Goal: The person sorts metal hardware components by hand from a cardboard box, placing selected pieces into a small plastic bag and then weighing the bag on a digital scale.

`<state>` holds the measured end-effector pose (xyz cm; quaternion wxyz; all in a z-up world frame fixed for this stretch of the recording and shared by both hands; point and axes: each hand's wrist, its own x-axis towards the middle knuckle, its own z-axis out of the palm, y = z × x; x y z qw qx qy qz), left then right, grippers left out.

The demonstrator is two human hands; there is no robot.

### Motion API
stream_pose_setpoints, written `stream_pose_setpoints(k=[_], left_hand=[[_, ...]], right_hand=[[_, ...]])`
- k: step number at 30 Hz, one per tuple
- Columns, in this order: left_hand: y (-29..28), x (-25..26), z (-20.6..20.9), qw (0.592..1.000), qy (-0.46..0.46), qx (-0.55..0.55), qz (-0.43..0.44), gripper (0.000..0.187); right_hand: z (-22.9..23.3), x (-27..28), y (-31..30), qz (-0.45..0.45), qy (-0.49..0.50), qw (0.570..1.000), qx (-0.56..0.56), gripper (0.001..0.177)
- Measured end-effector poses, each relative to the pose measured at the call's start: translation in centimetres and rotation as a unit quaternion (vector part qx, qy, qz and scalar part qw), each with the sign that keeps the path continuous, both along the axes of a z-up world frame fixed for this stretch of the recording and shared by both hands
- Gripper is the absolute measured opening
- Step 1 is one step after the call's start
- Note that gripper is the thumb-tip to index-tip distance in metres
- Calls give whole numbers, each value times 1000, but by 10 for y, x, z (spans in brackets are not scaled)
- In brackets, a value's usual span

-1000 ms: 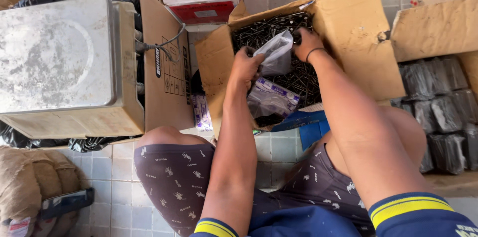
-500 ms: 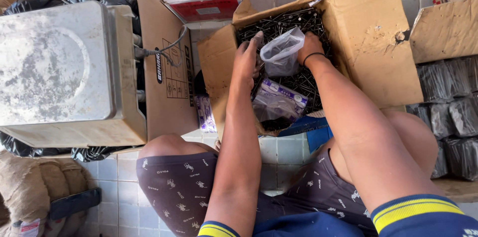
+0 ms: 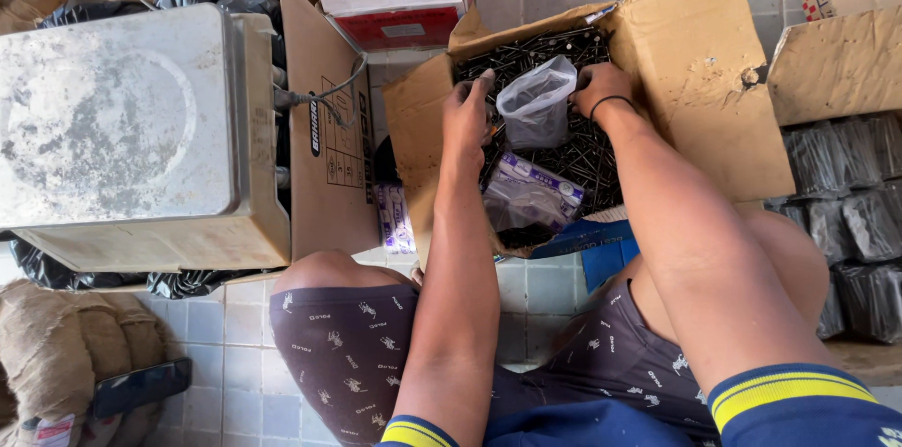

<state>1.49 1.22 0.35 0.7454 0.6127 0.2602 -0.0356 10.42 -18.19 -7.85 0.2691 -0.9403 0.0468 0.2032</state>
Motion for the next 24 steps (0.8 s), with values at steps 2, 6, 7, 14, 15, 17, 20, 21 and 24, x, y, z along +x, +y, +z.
stream_pose_setpoints(k=[2, 6, 7, 14, 15, 17, 20, 21, 24], left_hand=[[-1, 2, 1, 1000, -2, -9, 16, 42], [-5, 3, 5, 997, -51, -7, 63, 31], [-6, 4, 9, 997, -54, -10, 61, 31], [-16, 2, 26, 978, -109, 168, 54, 29], [-17, 0, 28, 966, -154, 208, 20, 34], [-20, 3, 30, 932, -231, 274, -46, 50], [-26, 1, 35, 893, -294, 290, -177, 68], [-28, 0, 38, 895, -285, 241, -245, 68], [-32, -5, 35, 894, -218, 244, -307, 54]], right_hand=[[5, 6, -7, -1, 1, 1000, 5, 11], [26, 13, -25, 25, -2, 998, -63, 14], [34, 13, -27, 23, -5, 998, -65, 14], [108, 13, -56, 89, -32, 992, -79, 15], [121, 12, -59, 138, -1, 986, -92, 13], [139, 5, -66, 203, -12, 976, -77, 12], [161, -6, -68, 276, 6, 958, 84, 10], [166, -10, -67, 275, 34, 933, 229, 9], [164, -8, -61, 249, 43, 928, 275, 8]])
